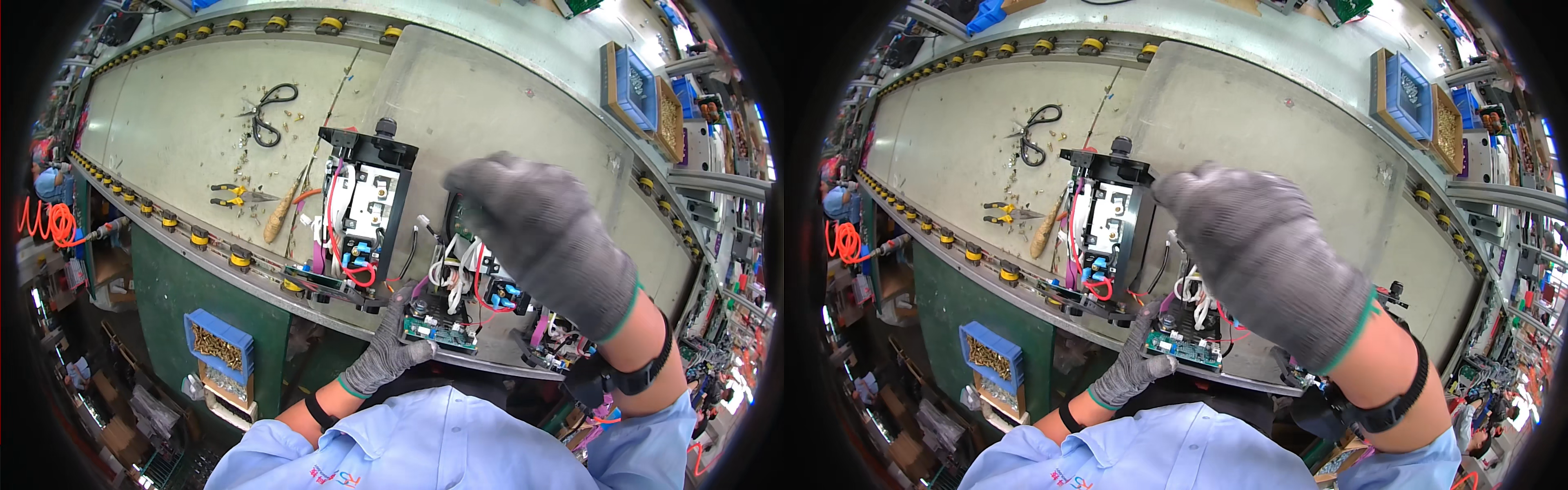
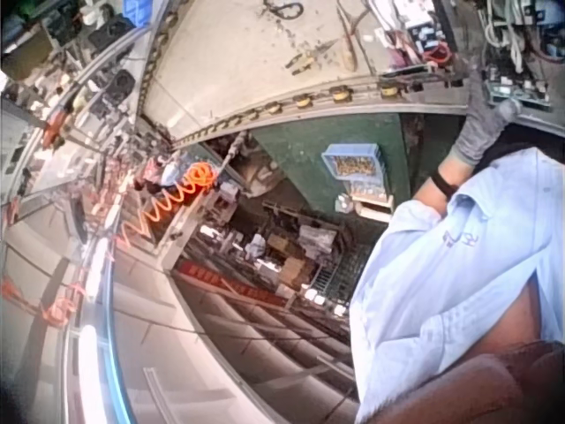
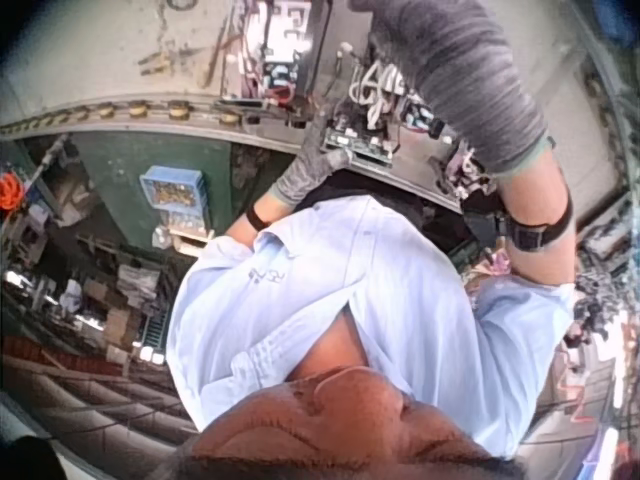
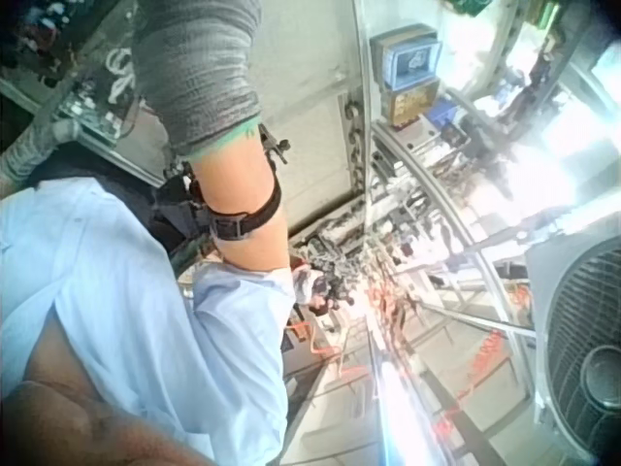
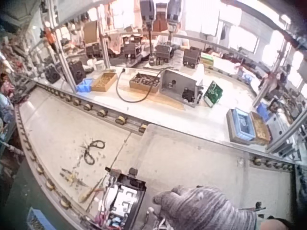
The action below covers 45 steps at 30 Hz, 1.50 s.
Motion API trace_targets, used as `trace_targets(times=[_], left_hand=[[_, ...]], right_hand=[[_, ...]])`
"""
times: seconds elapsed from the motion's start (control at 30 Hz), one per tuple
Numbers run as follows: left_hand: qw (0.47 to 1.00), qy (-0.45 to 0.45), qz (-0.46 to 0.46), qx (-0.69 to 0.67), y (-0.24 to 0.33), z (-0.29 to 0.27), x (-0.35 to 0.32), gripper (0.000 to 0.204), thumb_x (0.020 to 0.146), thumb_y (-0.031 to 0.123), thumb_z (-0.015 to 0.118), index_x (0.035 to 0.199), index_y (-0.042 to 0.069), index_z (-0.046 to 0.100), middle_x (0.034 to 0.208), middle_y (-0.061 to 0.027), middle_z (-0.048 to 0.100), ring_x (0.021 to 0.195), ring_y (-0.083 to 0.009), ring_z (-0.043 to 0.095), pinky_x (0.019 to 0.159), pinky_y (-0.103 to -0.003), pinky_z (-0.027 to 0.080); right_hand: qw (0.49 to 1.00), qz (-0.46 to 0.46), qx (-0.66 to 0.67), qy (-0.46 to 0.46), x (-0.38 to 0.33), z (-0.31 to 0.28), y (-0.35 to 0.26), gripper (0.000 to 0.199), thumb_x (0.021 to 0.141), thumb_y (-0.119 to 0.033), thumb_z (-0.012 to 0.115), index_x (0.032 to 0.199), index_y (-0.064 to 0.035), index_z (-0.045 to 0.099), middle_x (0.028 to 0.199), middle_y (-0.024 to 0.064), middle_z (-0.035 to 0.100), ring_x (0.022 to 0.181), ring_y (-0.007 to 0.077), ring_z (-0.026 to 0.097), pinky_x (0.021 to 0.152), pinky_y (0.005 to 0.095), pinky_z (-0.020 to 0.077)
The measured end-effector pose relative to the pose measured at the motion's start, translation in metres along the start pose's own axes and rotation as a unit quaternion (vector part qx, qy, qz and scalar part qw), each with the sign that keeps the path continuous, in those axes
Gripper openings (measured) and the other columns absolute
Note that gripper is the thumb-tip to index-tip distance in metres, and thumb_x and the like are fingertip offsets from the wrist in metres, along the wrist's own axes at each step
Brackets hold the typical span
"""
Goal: Assembling and inspecting internal components of portable welding machines on an assembly line.
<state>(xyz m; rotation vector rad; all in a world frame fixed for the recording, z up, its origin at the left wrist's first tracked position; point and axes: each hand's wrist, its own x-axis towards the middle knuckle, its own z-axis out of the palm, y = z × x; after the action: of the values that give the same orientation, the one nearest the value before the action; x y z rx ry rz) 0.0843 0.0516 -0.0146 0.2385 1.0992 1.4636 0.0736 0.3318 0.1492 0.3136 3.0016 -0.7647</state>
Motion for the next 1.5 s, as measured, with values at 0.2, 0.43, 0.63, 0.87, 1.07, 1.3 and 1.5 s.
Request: trace_targets(times=[0.2,0.43,0.63,0.87,1.07,1.3,1.5], left_hand=[[0.999,-0.02,-0.026,-0.028,0.009,0.0,-0.002,0.105,0.083,0.037,0.083,0.164,0.007,0.024,0.153,-0.0162,0.049,0.137,-0.0301,0.057,0.116,-0.043,0.048],[0.999,0.038,-0.022,0.005,0.01,0.004,-0.007,0.106,0.079,0.032,0.085,0.161,0.003,0.025,0.146,-0.013,0.051,0.131,-0.0209,0.055,0.113,-0.038,0.046],[0.998,0.033,-0.049,0.026,0.014,0.003,-0.008,0.109,0.078,0.041,0.086,0.162,0.005,0.027,0.146,-0.0125,0.048,0.132,-0.0222,0.052,0.113,-0.038,0.044],[0.999,0.031,-0.043,-0.006,0.01,0.002,-0.006,0.106,0.078,0.028,0.085,0.162,0.005,0.025,0.143,-0.0128,0.051,0.131,-0.0218,0.055,0.113,-0.038,0.047],[0.999,0.021,-0.032,-0.001,0.008,0.0,-0.005,0.107,0.079,0.028,0.084,0.163,0.005,0.022,0.145,-0.0137,0.05,0.132,-0.0228,0.055,0.114,-0.039,0.046],[0.999,0.034,-0.032,0.0,0.013,0.004,-0.005,0.106,0.08,0.029,0.084,0.163,0.005,0.023,0.146,-0.0113,0.051,0.131,-0.0199,0.055,0.114,-0.038,0.045],[0.998,0.031,-0.055,0.015,0.016,0.006,-0.007,0.113,0.078,0.042,0.088,0.165,0.005,0.025,0.153,-0.0127,0.048,0.139,-0.0222,0.05,0.118,-0.038,0.04]], right_hand=[[0.983,0.1,0.153,-0.004,-0.085,-0.016,-0.011,0.014,0.093,-0.012,0.07,0.105,-0.0062,0.069,0.09,0.0154,0.069,0.081,0.0368,0.07,0.072,0.0458,0.0585],[0.921,0.333,0.148,-0.138,-0.178,0.081,-0.016,0.02,0.098,-0.023,0.066,0.106,-0.0057,0.072,0.095,0.0177,0.073,0.09,0.0391,0.072,0.084,0.0511,0.0559],[0.91,0.342,0.059,-0.227,-0.167,0.135,-0.005,0.023,0.095,-0.027,0.066,0.104,-0.0083,0.076,0.096,0.0177,0.075,0.091,0.0378,0.074,0.082,0.0511,0.0574],[0.94,0.281,-0.039,-0.189,-0.181,0.097,0.008,0.019,0.094,-0.028,0.066,0.101,-0.015,0.078,0.091,0.0179,0.074,0.083,0.035,0.073,0.078,0.0481,0.0576],[0.888,0.373,0.045,-0.264,-0.173,0.097,0.025,0.028,0.094,-0.024,0.061,0.113,-0.004,0.068,0.091,0.0222,0.074,0.091,0.0398,0.073,0.085,0.0535,0.0569],[0.864,0.4,0.254,-0.173,-0.2,0.054,0.03,0.026,0.096,-0.01,0.061,0.118,0.0005,0.069,0.087,0.0143,0.071,0.078,0.0191,0.068,0.075,0.0358,0.0573],[0.886,0.314,0.331,-0.08,-0.206,0.034,0.012,0.027,0.097,-0.014,0.072,0.121,-0.0026,0.069,0.095,0.0164,0.075,0.09,0.0203,0.076,0.078,0.0337,0.0594]])
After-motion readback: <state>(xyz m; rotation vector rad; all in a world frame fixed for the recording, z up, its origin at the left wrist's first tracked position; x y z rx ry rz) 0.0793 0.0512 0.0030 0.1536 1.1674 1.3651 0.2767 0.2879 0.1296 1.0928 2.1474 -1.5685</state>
